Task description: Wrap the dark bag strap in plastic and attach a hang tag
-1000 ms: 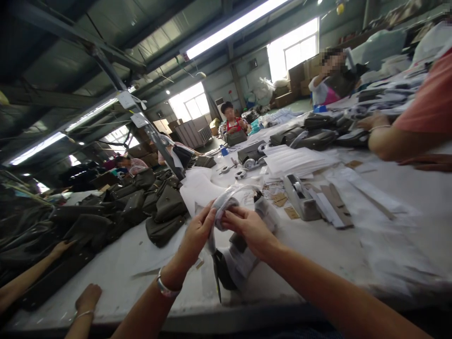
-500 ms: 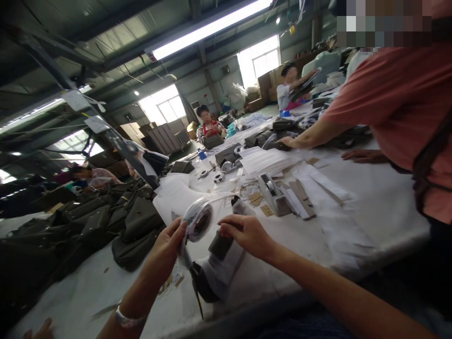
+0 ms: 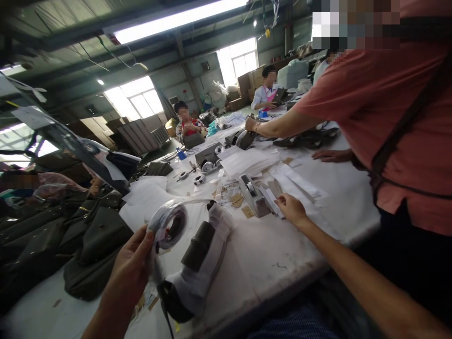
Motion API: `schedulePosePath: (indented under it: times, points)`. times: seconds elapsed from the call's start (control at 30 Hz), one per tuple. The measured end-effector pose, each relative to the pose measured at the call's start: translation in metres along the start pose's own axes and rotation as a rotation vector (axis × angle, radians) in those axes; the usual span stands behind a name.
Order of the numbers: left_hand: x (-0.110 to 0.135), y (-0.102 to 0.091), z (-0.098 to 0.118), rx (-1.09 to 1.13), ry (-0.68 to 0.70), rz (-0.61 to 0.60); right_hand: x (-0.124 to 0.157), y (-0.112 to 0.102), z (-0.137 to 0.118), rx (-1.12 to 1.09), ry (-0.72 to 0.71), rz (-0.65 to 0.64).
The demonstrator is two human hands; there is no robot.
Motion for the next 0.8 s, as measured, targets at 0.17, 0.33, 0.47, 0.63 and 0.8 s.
schedulePosePath:
  times: [0.17, 0.33, 0.47, 0.63, 0.8]
  points:
    - [0.012, 0.0, -0.005, -0.052, -0.049, -0.019, -0.03, 0.023, 0.023, 0.163, 0.095, -0.101]
    - [0.015, -0.007, -0.008, -0.076, -0.054, 0.008, -0.04, 0.029, 0.03, 0.204, 0.126, -0.207]
    - [0.011, -0.009, -0.012, -0.087, -0.046, 0.014, -0.043, 0.025, 0.025, 0.234, 0.122, -0.25]
    - [0.011, -0.004, -0.01, -0.115, 0.014, -0.037, -0.041, 0.017, 0.013, 0.321, 0.064, -0.226]
    - [0.015, -0.006, -0.004, -0.148, 0.05, -0.019, -0.022, -0.014, -0.011, 0.414, -0.047, -0.025]
Point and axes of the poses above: each hand's wrist, its own x-axis away from the middle knuckle, its own y-axis out of the palm, z = x × y, the point moved 10 cm from there along -x, towards the middle knuckle, and after that the axes turned 5 degrees about -x, right-handed, at the moved point
